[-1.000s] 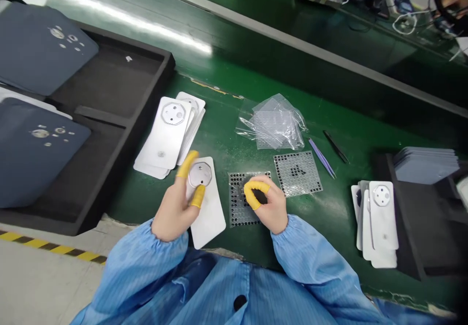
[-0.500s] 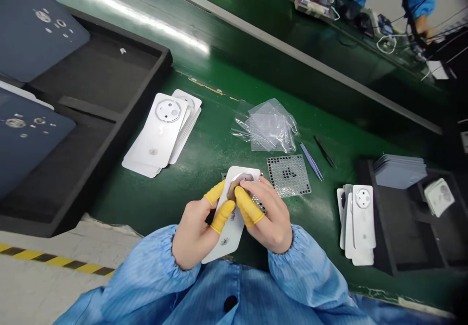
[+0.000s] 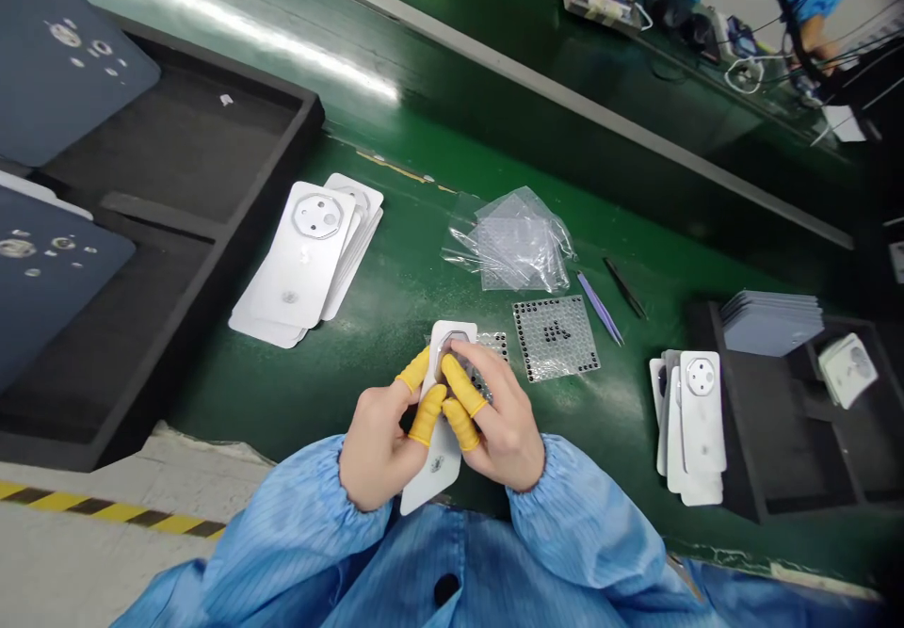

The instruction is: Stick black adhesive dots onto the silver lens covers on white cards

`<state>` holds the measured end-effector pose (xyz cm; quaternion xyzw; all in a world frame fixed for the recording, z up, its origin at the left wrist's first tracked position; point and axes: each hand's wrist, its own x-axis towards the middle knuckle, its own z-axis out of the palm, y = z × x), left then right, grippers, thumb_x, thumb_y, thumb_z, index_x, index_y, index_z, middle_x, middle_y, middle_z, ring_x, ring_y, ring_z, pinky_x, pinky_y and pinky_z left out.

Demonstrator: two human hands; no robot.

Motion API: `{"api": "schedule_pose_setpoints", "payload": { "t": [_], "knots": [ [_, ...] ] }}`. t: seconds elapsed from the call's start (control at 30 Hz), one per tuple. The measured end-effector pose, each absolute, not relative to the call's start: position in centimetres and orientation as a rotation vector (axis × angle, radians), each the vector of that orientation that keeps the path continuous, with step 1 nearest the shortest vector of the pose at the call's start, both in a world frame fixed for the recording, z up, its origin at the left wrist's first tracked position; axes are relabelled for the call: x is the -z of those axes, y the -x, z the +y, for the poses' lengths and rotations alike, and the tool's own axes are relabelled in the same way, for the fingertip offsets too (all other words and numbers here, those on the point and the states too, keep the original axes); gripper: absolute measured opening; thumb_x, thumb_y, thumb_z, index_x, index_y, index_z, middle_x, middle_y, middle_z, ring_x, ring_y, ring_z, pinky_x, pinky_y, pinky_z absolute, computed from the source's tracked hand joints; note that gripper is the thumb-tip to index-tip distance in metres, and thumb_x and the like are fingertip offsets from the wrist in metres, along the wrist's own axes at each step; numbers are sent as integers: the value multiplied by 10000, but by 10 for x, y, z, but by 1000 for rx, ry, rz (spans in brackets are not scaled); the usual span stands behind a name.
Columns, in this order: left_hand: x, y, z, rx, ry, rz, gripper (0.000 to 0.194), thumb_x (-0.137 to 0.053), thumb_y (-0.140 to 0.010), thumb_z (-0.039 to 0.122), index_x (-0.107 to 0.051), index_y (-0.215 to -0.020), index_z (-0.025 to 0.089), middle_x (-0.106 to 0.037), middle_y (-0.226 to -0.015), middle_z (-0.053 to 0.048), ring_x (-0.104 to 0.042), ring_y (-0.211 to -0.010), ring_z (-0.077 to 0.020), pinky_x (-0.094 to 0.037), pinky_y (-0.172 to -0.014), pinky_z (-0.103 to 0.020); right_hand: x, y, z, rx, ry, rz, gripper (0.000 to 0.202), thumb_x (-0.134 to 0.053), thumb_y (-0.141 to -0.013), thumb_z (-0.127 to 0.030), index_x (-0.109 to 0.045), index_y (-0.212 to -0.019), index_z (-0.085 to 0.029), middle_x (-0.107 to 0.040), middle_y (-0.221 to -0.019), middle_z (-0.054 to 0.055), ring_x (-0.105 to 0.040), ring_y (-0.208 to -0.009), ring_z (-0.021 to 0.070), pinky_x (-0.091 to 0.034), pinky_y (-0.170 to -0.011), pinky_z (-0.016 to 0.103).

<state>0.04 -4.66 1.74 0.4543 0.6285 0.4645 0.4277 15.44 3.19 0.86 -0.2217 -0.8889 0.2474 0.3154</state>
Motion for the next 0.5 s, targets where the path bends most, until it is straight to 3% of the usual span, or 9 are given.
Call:
{"api": "schedule_pose_setpoints", "payload": {
  "t": [0.1, 0.17, 0.23, 0.3, 0.37, 0.43, 0.5],
  "knots": [
    [-13, -6, -46, -1265, -946, 1473, 230, -662, -751, 185, -681, -979, 172, -739, -766, -38, -693, -634, -187, -558, -545, -229, -2, -151, 25, -708, 747, -2148, 399, -519, -885, -211, -510, -1284, -218, -401, -1424, 144, -449, -1296, 284, -466, -1012, 505],
    [-9, -11, -47, -1364, -822, 1446, 308, -699, -751, 216, -656, -1056, 208, -751, -864, -29, -710, -703, -185, -575, -587, -218, 1, -145, 20, -721, 915, -1996, 471, -571, -874, -302, -466, -1324, -212, -334, -1475, 148, -406, -1337, 297, -454, -1034, 488],
    [-3, -14, -48, -1382, -790, 1424, 327, -709, -761, 237, -641, -1081, 238, -751, -912, -15, -717, -755, -181, -583, -623, -207, 6, -143, 20, -852, 1035, -1895, 611, -580, -875, -352, -332, -1411, -197, -476, -1376, 153, -525, -1241, 242, -520, -975, 404],
    [2, -15, -47, -1313, -872, 1383, 276, -674, -802, 267, -646, -1074, 235, -749, -945, -23, -721, -803, -188, -589, -668, -214, 8, -157, 28, -1007, 1076, -1840, 631, -546, -899, -356, -260, -1440, -204, -642, -1172, 100, -662, -1018, 167, -586, -848, 309],
    [4, -13, -45, -1253, -963, 1377, 298, -630, -837, 313, -631, -1117, 211, -734, -1028, -57, -717, -868, -211, -594, -730, -249, -1, -195, 39, -1024, 1160, -1815, 585, -557, -889, -360, -334, -1410, -216, -667, -1142, 94, -691, -926, 163, -601, -786, 298],
    [6, -9, -44, -1240, -995, 1442, 365, -589, -861, 342, -588, -1189, 180, -710, -1101, -93, -705, -930, -230, -583, -814, -303, -18, -257, 53, -866, 1380, -1814, 597, -622, -840, -366, -416, -1377, -205, -635, -1215, 133, -691, -940, 204, -599, -756, 315],
    [8, -2, -43, -1219, -1040, 1546, 386, -581, -862, 328, -569, -1209, 160, -704, -1119, -107, -699, -958, -234, -561, -885, -341, -34, -327, 73, -603, 1648, -1867, 588, -644, -811, -385, -481, -1345, -199, -672, -1147, 134, -704, -873, 210, -578, -699, 296]
  ]
}}
